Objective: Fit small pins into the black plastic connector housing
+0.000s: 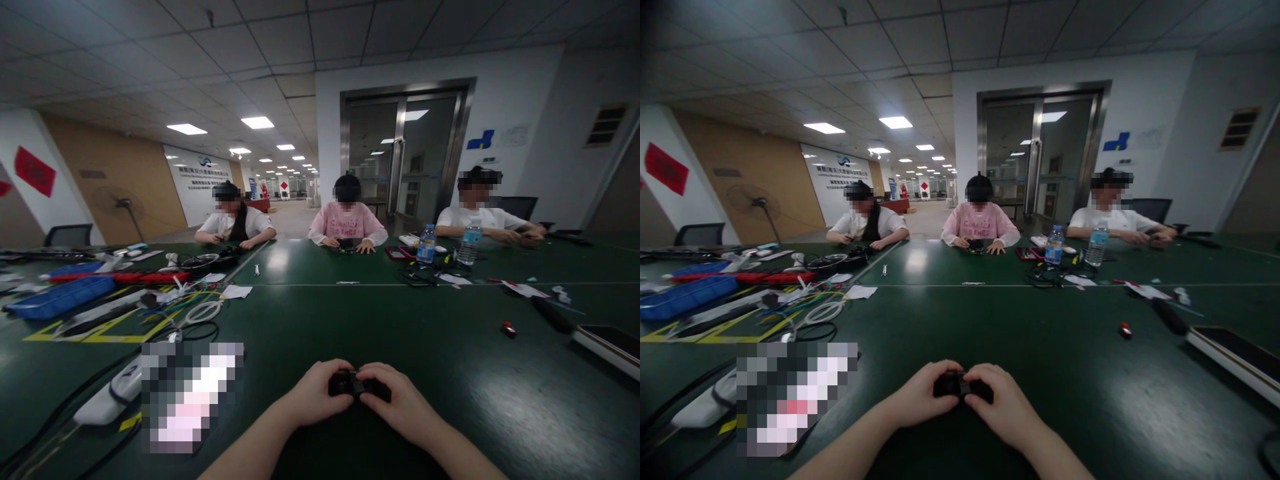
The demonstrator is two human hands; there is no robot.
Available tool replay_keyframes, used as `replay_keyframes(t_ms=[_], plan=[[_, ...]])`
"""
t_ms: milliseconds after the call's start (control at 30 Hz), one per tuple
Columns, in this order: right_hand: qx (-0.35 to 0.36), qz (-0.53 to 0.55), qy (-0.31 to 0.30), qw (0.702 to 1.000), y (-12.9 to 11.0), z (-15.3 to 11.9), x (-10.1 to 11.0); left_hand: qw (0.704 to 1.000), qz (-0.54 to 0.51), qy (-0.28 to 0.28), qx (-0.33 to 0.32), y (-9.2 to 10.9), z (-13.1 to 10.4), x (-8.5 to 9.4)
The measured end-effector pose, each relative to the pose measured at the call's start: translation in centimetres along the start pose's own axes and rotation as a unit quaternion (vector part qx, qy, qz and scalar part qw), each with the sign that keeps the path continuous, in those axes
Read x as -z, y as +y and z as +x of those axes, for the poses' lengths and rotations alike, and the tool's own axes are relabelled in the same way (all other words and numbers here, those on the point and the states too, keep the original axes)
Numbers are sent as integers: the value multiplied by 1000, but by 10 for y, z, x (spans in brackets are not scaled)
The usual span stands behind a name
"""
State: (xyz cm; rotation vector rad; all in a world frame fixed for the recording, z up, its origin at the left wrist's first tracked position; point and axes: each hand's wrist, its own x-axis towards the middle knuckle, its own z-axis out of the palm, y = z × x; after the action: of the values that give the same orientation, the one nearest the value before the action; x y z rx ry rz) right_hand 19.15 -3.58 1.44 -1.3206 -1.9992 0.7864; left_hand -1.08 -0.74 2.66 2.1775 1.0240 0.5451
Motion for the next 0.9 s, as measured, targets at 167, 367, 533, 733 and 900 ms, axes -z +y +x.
replay_keyframes(t_ms=[167, 367, 533, 733, 900], plan=[[-3, 4, -3, 1000, -1, 0, 1, 1000, -2, -3, 10, -1, 0, 0], [5, 3, 7, 1000, 4, 0, -2, 1000, 0, -13, 11, -7, 1, -2], [-1, 1, 2, 1000, 2, 0, -1, 1000, -2, -9, 11, -7, 1, -1], [-2, 6, 1, 1000, -1, 0, 0, 999, -46, -17, 7, -4, 1, 2], [-4, 19, -7, 1000, -3, -1, 1, 999, -51, -14, 0, -4, 1, 1]])
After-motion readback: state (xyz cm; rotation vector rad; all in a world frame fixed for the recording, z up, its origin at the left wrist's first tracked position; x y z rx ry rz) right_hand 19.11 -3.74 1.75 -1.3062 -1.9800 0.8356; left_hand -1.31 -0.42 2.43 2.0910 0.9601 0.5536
